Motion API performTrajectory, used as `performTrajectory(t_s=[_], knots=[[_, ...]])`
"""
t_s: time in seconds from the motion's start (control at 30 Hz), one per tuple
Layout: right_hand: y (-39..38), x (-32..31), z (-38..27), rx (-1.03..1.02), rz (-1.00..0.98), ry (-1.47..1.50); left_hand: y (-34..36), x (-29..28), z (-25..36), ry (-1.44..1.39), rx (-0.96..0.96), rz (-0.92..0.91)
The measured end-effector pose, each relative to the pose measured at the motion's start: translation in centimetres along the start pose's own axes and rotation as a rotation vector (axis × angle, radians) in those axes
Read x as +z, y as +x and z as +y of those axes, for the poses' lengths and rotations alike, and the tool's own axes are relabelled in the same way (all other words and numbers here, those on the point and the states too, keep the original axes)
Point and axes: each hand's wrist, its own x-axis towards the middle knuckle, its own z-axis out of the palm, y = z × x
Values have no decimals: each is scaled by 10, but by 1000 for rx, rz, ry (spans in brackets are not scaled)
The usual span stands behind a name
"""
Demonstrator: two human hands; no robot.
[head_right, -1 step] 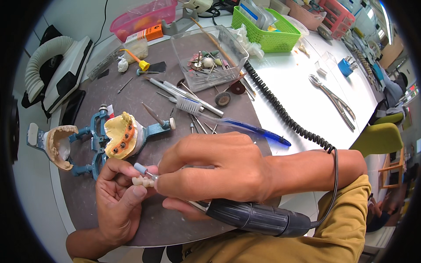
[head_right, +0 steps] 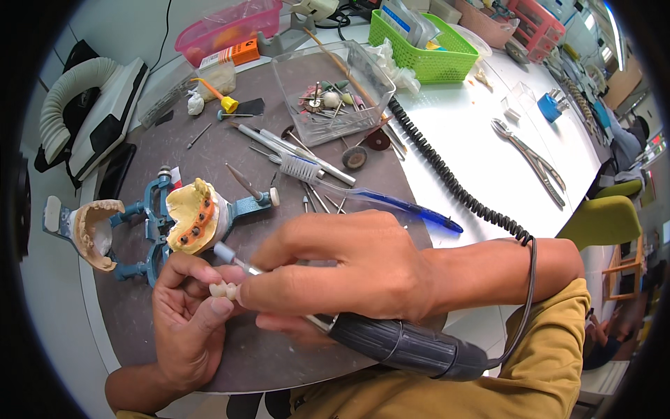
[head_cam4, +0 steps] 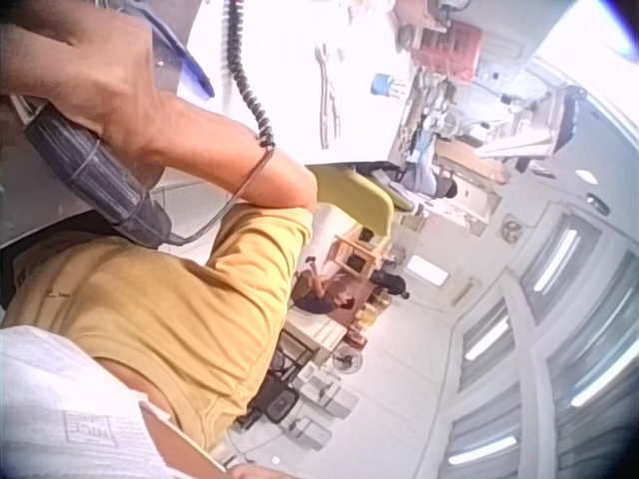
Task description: The person holds a dental crown and uses a rotary polishing tool to smooth the surface of the prosthetic while working at a laboratory bench.
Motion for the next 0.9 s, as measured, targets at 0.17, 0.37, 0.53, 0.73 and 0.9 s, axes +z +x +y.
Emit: performTrajectory(t_s=[0.17,0.37,0.53,0.73,0.9], knots=[[1,5,-6,137,-43,30,4,-1,-6,-88,81,-36],[1,6,2,140,22,103,1,1,2,44,12,-41],[3,4,3,122,0,98,4,-13,1,-89,-103,-147],[6,1,4,32,81,74,6,-3,7,-146,-157,-141],[3,-17,-8,114,-38,24,7,-9,1,-188,-176,-138]])
